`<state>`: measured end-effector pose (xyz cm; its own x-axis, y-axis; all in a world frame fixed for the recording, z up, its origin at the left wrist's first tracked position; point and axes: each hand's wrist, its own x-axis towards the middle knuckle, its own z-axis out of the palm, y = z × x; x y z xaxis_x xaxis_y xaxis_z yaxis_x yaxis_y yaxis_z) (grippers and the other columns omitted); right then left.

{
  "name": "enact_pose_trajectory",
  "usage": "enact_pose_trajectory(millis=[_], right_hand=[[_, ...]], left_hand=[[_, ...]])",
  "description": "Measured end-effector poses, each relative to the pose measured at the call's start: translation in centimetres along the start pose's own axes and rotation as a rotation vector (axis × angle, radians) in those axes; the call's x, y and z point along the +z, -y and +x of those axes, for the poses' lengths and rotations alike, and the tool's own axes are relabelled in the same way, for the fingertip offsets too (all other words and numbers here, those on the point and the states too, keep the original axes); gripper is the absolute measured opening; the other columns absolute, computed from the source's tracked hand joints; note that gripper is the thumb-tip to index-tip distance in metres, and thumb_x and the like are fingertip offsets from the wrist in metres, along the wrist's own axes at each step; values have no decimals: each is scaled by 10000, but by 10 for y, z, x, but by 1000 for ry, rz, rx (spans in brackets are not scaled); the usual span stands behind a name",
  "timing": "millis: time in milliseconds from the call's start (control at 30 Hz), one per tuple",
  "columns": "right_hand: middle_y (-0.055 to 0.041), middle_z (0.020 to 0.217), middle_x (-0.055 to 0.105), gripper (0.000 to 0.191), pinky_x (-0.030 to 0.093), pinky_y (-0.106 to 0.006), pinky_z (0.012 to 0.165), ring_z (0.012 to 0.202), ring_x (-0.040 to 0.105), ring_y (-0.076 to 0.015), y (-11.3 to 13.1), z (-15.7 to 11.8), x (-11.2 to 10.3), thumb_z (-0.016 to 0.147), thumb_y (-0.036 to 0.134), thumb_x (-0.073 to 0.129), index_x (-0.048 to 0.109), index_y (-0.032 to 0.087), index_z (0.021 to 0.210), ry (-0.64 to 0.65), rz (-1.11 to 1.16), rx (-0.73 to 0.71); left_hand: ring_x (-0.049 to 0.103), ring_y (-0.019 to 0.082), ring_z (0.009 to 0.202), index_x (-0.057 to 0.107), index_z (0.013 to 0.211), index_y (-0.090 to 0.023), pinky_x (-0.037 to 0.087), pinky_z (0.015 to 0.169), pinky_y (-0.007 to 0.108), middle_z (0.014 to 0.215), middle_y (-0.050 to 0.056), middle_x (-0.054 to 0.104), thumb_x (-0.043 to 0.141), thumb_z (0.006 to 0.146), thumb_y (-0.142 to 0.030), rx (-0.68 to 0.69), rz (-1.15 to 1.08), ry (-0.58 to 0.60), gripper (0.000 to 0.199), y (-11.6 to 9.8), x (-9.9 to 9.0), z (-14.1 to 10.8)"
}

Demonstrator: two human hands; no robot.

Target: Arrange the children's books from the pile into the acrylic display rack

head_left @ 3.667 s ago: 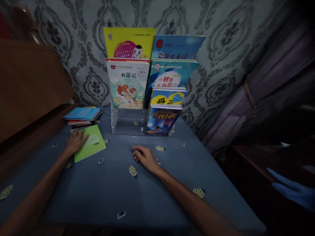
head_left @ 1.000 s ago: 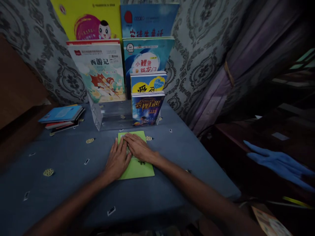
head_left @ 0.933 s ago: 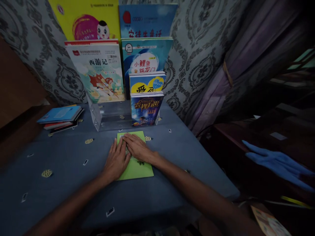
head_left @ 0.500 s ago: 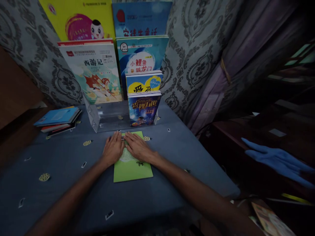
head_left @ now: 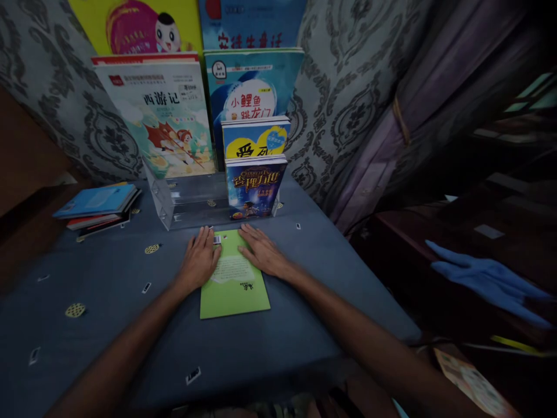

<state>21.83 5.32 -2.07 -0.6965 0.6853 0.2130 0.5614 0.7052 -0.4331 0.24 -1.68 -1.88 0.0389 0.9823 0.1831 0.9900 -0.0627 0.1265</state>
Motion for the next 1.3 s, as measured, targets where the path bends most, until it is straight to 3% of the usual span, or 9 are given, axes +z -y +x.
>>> enact_pose_trajectory(millis=[167, 333, 467, 633, 767, 900, 1133, 1300], right_hand=[[-149, 1573, 432, 581, 278, -538, 1227, 1503, 327, -268, -8, 2, -3, 1038, 469, 304, 457, 151, 1500, -6, 143, -21], [-132, 1558, 461, 643, 311, -527, 1212, 1476, 382, -260, -13, 4, -11, 1037, 561, 253, 404, 178, 1531, 2, 268, 1], [-131, 1567, 448, 695, 323, -509, 1207, 1455, 416, -265, -12, 5, -18, 1024, 620, 228, 393, 181, 1537, 16, 317, 39], [-147, 1549, 470, 731, 336, -508, 1199, 1437, 440, -274, -11, 6, -20, 1014, 644, 226, 409, 154, 1524, 8, 339, 40], [-134, 1546, 478, 696, 323, -496, 1207, 1452, 421, -260, -13, 5, -17, 1022, 623, 239, 448, 165, 1502, -9, 334, 12], [-143, 1539, 485, 688, 303, -483, 1221, 1474, 386, -255, -13, 5, -12, 1026, 606, 251, 483, 143, 1477, -25, 313, -9], [-173, 1548, 463, 674, 288, -481, 1225, 1494, 346, -259, -11, 5, -11, 1033, 579, 273, 507, 110, 1455, -19, 249, -37], [-168, 1555, 454, 662, 290, -473, 1226, 1494, 347, -250, -10, 3, -13, 1041, 566, 255, 502, 116, 1460, -11, 234, -38]], left_hand=[[142, 311, 1552, 272, 1579, -108, 200, 1224, 555, 1648, 164, 251, 231, 1033, -554, 114, -17, 107, 706, 9, 0, 4], [96, 270, 1560, 130, 1621, -163, 97, 1258, 500, 1671, 130, 184, 175, 1029, -623, 392, -22, 186, 751, 15, -9, 14], [62, 255, 1561, 45, 1628, -182, 86, 1268, 448, 1685, 94, 97, 157, 1036, -616, 576, -13, 288, 743, 14, -20, 24], [64, 249, 1561, -43, 1621, -205, 75, 1267, 440, 1684, 86, 51, 191, 1031, -630, 717, -6, 331, 764, -3, -26, 24], [77, 248, 1562, 26, 1624, -174, 26, 1265, 457, 1680, 111, 109, 210, 1014, -663, 816, -10, 354, 803, -27, -26, 10], [93, 230, 1563, 93, 1618, -147, -2, 1265, 436, 1676, 116, 159, 216, 1008, -673, 880, -33, 386, 815, -46, -28, -7], [156, 238, 1553, 4, 1622, -213, 80, 1266, 467, 1672, 100, 186, 302, 999, -669, 972, -143, 392, 827, -61, -36, -35], [147, 211, 1554, 51, 1625, -237, 67, 1274, 424, 1675, 68, 159, 275, 1011, -654, 924, -158, 427, 775, -61, -38, -37]])
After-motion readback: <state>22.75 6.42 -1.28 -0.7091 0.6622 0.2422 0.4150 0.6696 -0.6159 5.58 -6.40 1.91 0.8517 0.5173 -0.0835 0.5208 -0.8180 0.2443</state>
